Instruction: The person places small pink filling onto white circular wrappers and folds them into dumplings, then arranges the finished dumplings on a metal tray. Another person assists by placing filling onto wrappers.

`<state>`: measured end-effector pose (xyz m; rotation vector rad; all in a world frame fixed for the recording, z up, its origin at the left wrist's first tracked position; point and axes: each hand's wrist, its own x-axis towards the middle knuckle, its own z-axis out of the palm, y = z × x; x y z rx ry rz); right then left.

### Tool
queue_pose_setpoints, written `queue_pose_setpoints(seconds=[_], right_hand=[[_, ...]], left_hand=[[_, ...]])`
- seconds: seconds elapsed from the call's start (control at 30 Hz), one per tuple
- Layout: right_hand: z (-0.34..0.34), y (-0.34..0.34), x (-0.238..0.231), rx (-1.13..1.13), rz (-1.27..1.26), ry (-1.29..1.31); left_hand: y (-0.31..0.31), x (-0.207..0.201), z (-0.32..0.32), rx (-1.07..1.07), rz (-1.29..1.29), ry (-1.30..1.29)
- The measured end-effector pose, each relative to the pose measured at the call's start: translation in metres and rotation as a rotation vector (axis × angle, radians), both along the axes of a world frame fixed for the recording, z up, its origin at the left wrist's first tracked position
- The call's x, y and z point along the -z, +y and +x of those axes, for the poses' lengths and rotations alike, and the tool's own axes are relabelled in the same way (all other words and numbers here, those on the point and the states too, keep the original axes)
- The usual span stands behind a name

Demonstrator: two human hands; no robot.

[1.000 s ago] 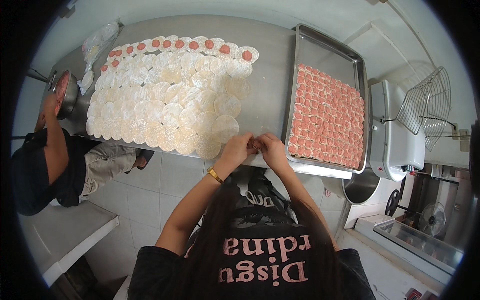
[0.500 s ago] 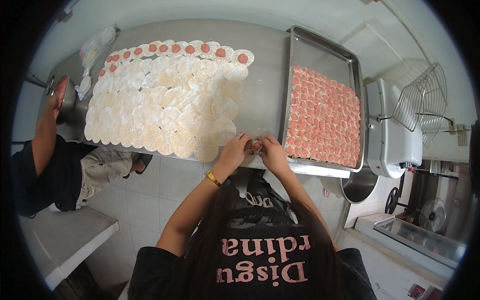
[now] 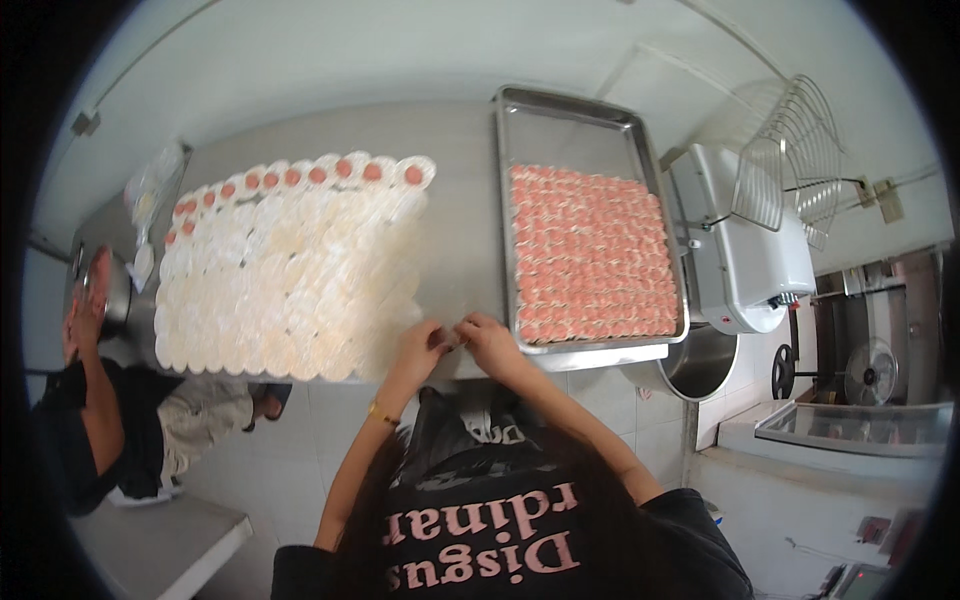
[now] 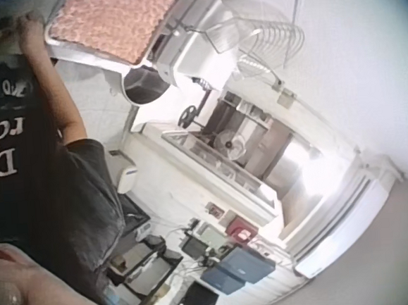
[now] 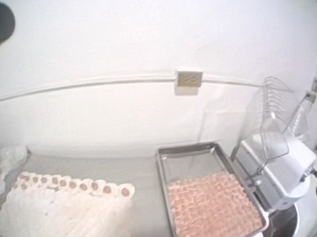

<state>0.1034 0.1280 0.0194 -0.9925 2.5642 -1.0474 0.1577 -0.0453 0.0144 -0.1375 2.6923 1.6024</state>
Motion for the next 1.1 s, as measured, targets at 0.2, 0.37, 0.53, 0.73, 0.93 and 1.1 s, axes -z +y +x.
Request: queue_pose_setpoints(seconds=[0.2,0.37,0.53,0.73,0.93,1.1], right_hand=[[-0.084,0.076,-0.046,0.149,-0.575,-0.811],[-0.223,0.206,-0.094,0.204,-0.457,-0.481],[-0.364,0.298,-0.091,0.191,0.015,-0.048],[-0.435,0.322,-0.046,-0.123,0.419,0.263],[-0.434,0.315,-0.033,-0.286,0.572,0.250],[-0.423,0.322,-0.036,-0.346,0.558,0.332]], left_hand=[[-0.001,-0.015,0.000,-0.144,0.091,-0.167],[0.030,0.003,0.003,-0.310,0.209,-0.075],[0.074,0.002,0.023,-0.446,0.174,-0.143],[0.131,-0.055,-0.014,-0.377,-0.015,-0.097],[0.182,-0.109,-0.170,-0.041,-0.228,0.176],[0.226,-0.117,-0.200,0.074,-0.160,0.213]])
